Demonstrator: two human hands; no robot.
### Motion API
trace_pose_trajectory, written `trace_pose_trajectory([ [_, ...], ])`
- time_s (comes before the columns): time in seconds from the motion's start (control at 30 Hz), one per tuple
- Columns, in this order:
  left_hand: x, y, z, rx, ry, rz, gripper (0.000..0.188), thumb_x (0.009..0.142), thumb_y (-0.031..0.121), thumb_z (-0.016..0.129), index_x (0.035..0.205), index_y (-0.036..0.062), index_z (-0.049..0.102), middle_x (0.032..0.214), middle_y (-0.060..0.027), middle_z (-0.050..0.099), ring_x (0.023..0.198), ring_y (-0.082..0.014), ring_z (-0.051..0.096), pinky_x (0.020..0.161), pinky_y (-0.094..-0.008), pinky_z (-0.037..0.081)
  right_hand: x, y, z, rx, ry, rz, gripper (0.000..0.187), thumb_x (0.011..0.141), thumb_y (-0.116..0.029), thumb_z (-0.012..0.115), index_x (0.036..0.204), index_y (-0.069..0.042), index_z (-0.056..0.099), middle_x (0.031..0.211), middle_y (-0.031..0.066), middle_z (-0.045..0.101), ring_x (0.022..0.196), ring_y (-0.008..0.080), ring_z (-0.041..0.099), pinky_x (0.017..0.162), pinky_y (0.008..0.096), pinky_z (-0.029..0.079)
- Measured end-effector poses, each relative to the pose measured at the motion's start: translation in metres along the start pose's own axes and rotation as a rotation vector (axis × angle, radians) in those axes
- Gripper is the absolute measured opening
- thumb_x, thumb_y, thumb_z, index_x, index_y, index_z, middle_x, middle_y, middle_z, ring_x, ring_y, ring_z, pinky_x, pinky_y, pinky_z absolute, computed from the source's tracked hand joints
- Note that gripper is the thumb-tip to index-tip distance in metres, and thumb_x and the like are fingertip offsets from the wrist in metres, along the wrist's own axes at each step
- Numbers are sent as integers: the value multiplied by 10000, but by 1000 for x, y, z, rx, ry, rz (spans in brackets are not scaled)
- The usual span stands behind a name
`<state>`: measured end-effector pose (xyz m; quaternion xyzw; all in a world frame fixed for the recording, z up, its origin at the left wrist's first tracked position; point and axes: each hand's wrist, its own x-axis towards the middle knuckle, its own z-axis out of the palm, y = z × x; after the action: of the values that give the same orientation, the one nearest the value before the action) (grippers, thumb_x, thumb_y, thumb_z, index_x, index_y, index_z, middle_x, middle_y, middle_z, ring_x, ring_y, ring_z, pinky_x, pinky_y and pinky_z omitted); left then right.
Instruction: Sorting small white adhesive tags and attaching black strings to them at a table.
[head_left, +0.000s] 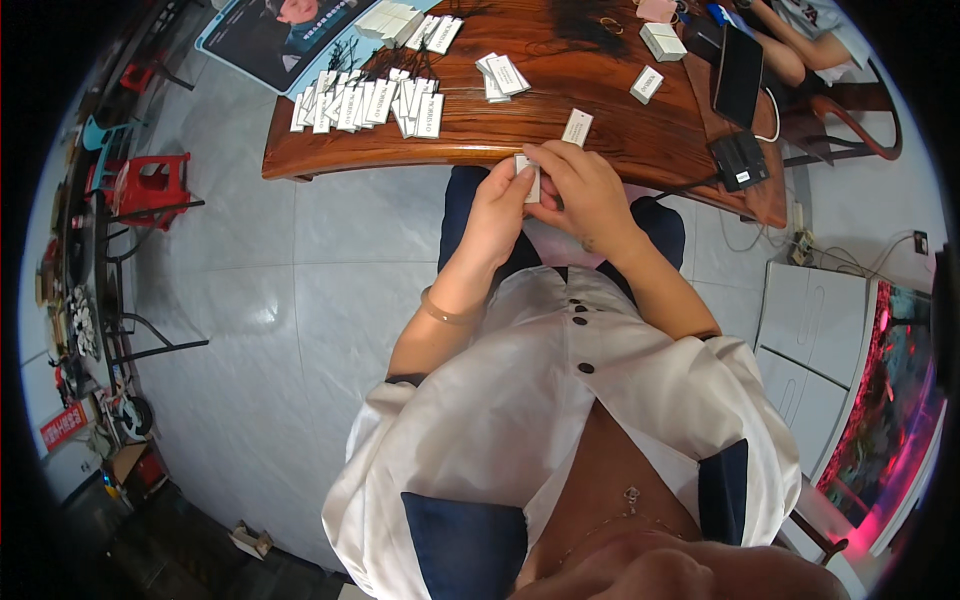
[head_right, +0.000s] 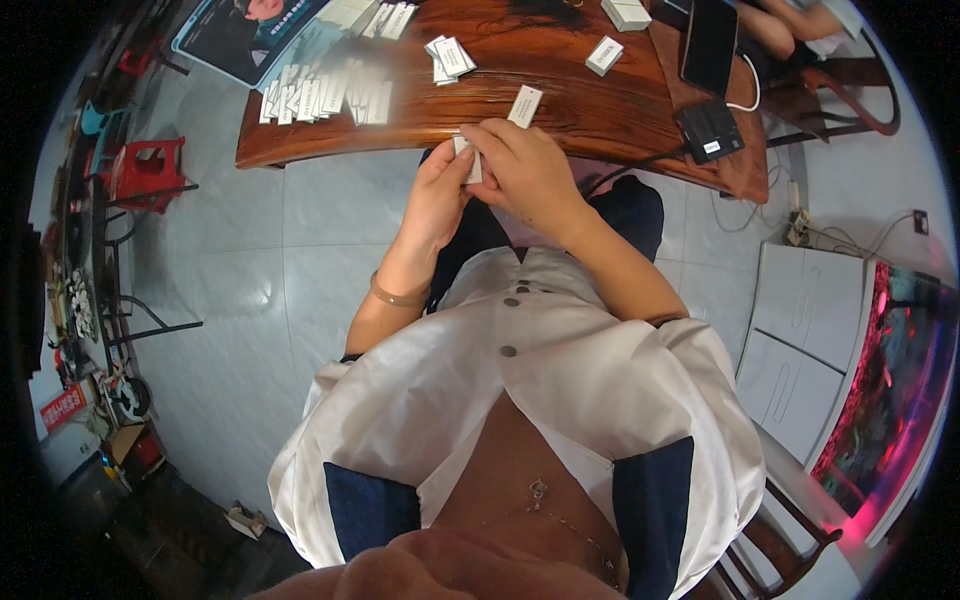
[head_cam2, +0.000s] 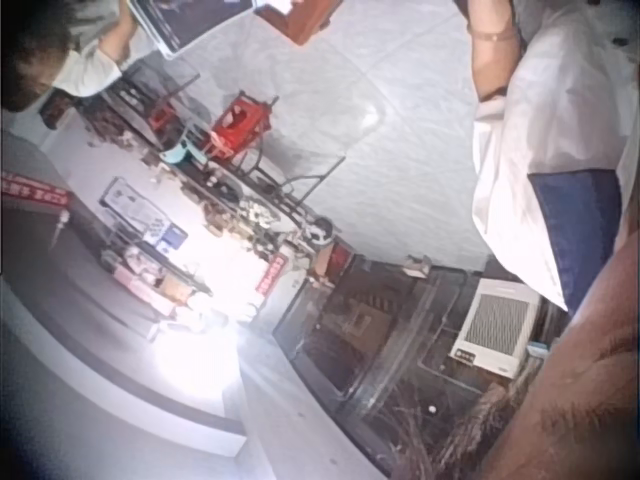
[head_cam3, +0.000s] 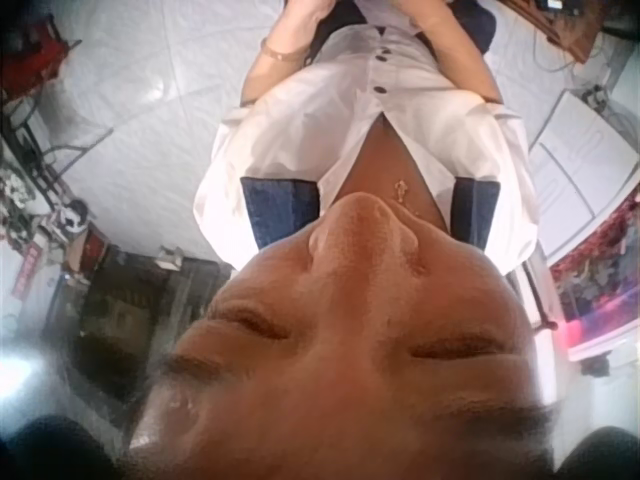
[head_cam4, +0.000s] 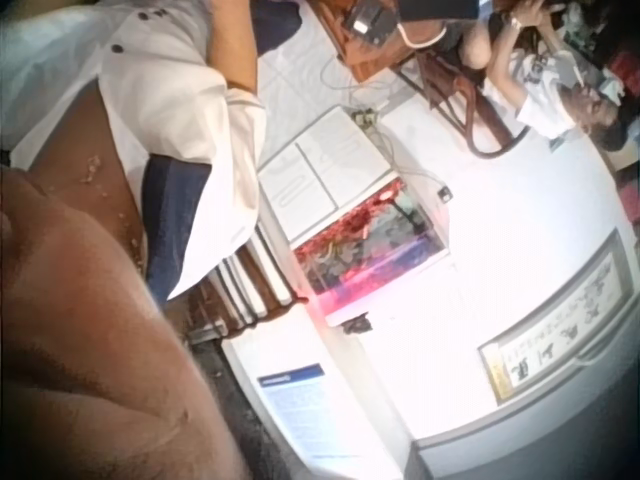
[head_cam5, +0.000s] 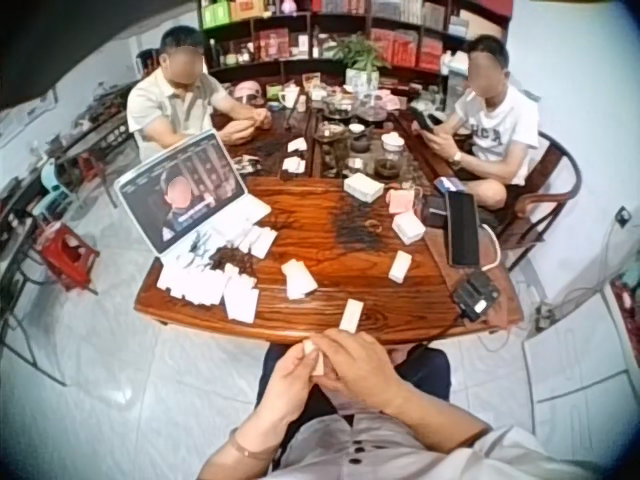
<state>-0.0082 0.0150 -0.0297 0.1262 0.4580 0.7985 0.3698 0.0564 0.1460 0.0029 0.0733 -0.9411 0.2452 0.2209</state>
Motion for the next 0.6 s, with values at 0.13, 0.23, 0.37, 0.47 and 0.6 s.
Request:
trace_pose_trajectory([
  [0.13,-3,4,-2,26,89,-52,186,992,142,399,1024,17,533,822,-36,574,679,-90,513,620,-225,442,11,5,-16,74,-7,-69,621,660,-248,781,1209,-80,544,1116,79,572,905,263,594,775,361,459],
  [0.23,-5,11,-2,23,95,-40,179,989,146,404,1029,20,524,816,-37,568,659,-92,494,620,-224,424,24,32,-38,110,28,70,459,756,-313,713,1146,-96,604,1061,92,618,873,269,610,791,381,470],
  [0.37,-6,10,-2,40,102,-71,168,984,145,414,1033,24,518,795,-30,547,643,-95,473,609,-228,402,59,90,-52,-163,221,75,158,816,-194,655,932,-89,676,939,91,648,840,304,625,698,372,500],
  [0.47,-6,9,-3,73,95,-58,156,979,146,428,1019,25,518,770,-18,526,635,-93,458,600,-234,389,84,125,-47,-308,168,133,132,823,-190,639,915,-106,682,922,84,647,839,300,628,707,386,504],
  [0.6,-4,8,-10,82,96,-29,136,975,141,449,1000,31,525,762,-20,531,640,-107,475,605,-246,414,105,151,-32,-550,22,174,142,841,-196,624,941,-112,680,921,67,649,854,287,625,723,397,499],
])
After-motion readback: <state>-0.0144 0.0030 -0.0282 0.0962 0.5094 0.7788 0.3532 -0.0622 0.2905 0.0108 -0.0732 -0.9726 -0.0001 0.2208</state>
